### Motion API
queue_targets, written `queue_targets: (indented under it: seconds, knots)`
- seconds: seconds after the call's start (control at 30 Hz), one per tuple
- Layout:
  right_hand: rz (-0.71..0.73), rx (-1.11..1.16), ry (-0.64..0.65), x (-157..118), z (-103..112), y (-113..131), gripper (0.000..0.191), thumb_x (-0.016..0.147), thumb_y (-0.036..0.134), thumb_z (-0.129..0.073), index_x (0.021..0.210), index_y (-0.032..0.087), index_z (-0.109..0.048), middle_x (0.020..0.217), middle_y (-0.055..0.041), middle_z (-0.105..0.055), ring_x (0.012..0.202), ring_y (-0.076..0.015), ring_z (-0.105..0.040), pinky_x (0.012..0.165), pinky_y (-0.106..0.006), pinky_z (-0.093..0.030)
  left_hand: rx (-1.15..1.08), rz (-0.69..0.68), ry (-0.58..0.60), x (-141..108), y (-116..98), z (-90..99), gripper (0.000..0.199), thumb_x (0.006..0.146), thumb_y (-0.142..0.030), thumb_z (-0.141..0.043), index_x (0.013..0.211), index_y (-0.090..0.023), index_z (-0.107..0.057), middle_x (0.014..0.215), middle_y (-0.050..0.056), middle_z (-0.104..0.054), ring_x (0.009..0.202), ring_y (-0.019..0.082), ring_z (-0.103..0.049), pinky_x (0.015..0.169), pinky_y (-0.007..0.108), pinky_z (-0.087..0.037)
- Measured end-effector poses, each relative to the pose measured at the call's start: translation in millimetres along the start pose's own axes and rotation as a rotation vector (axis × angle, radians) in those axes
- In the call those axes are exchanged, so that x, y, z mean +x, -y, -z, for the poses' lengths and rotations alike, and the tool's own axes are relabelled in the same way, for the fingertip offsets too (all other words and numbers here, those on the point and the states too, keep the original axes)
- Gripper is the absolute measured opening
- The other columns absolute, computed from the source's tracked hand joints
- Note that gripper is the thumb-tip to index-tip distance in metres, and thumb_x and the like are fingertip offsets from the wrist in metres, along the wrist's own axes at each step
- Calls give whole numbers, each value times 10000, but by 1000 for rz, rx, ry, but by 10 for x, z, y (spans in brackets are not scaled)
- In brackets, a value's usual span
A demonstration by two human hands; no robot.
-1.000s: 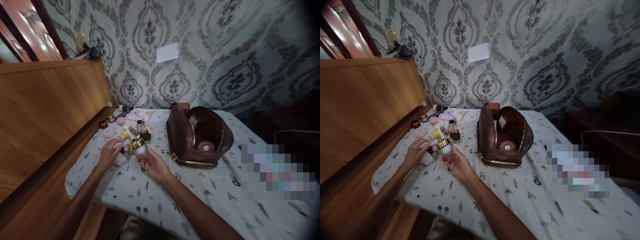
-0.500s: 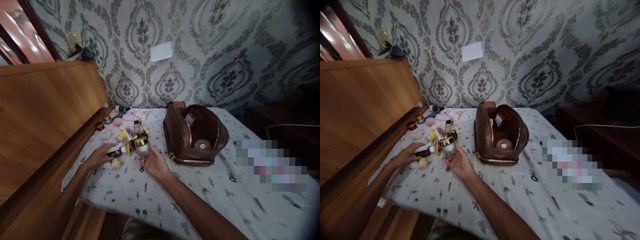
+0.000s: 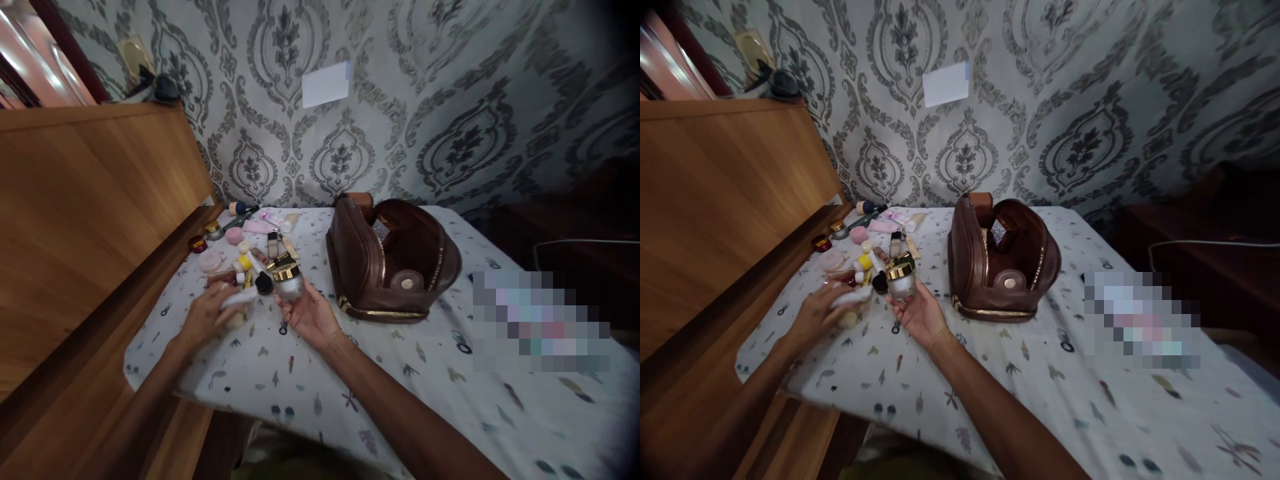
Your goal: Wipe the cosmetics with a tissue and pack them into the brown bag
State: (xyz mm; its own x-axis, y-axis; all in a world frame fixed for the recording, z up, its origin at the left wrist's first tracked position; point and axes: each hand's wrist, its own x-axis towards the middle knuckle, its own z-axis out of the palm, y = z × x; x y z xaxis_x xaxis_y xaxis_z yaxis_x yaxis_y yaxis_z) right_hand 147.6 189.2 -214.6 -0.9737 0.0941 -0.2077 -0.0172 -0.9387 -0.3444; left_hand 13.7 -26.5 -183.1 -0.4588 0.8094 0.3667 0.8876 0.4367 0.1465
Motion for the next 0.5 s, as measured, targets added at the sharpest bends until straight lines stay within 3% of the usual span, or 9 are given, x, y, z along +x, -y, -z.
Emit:
queue_targets:
  seconds: [0.07,0.13,0.33,0.5]
  knots:
    - [6,-9,8,1,4,-4,317,911,459,-543,1072,196,-617,893,-66,-719,753,-183,-683,573,-258,-510,14,-82,112,-95,-79,-52,391,927,-505,-509,1200,-244,-610,1195,98,-635,1081,245,-621,884,344,-525]
    - [11,-20,13,-5,-2,-10,293,905,449,-558,1057,206,-620,887,-56,-721,749,-184,-685,569,-258,-512,60,-77,139,-129,-72,-100,345,934,-463,-511,1185,-249,-612,1159,93,-644,1053,243,-625,846,342,-535]
    - [16,-56,6,-33,-39,-20,255,912,422,-569,1035,203,-609,871,-43,-720,752,-175,-703,569,-240,-506,30,49,-109,105,9,-63,299,981,-388,-421,1125,-205,-609,1152,112,-643,1088,259,-596,872,364,-513]
    - [117,-201,-4,-26,-47,-74,291,822,415,-697,1018,235,-580,910,-9,-725,705,-167,-705,542,-232,-485,-220,73,-242,383,-389,18,311,991,-374,-386,1081,-188,-619,1004,90,-666,982,230,-608,906,360,-483]
